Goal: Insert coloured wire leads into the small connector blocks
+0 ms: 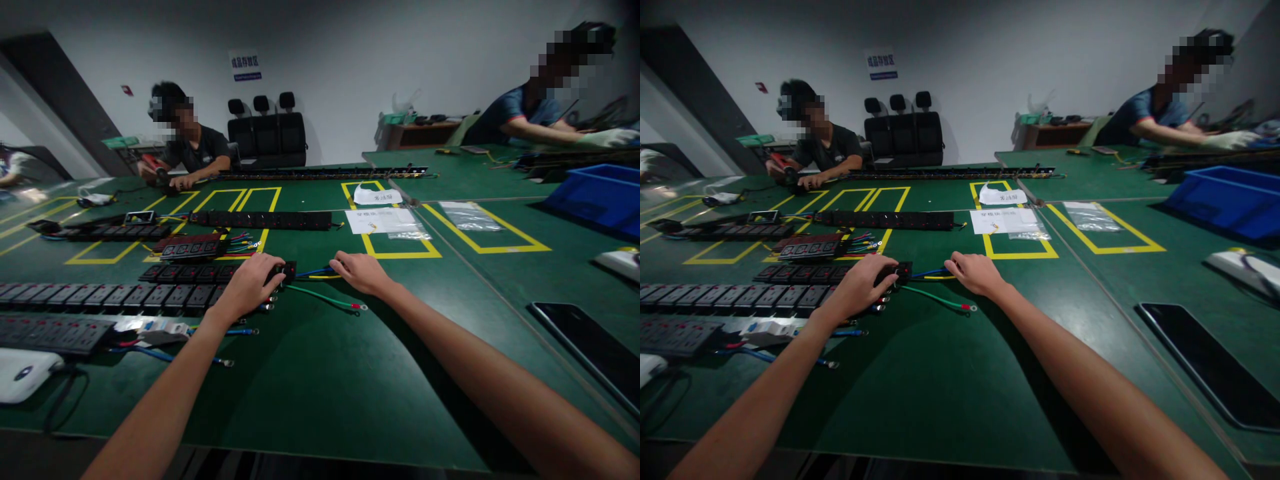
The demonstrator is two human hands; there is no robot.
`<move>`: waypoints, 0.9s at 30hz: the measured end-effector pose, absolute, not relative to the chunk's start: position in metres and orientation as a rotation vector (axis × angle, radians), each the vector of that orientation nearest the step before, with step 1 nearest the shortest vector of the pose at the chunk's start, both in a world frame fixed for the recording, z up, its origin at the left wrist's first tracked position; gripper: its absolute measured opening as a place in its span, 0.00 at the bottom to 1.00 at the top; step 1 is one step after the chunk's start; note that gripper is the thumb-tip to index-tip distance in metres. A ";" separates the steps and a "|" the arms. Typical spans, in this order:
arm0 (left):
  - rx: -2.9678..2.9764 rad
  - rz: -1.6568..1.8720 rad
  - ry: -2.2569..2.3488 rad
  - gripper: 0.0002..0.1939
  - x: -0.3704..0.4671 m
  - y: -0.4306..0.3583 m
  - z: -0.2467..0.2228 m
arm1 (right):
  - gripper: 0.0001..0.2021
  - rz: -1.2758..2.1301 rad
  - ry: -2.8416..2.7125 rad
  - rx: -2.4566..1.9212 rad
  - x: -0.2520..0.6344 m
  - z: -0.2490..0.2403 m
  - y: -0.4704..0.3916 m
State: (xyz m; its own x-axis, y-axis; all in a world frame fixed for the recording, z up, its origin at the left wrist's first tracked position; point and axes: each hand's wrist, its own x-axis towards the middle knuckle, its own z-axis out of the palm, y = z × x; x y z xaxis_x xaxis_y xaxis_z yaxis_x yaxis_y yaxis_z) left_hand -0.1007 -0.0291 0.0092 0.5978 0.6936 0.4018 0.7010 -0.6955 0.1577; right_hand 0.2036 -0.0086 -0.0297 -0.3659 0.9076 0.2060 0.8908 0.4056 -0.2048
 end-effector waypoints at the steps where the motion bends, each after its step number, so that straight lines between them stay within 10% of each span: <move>1: -2.800 -0.692 -1.222 0.11 -0.100 -0.029 0.010 | 0.20 0.083 -2.381 -1.569 0.204 -0.030 -0.009; 27: -2.911 -0.757 -1.191 0.10 -0.106 -0.022 0.005 | 0.21 0.102 -2.383 -1.560 0.204 -0.031 -0.008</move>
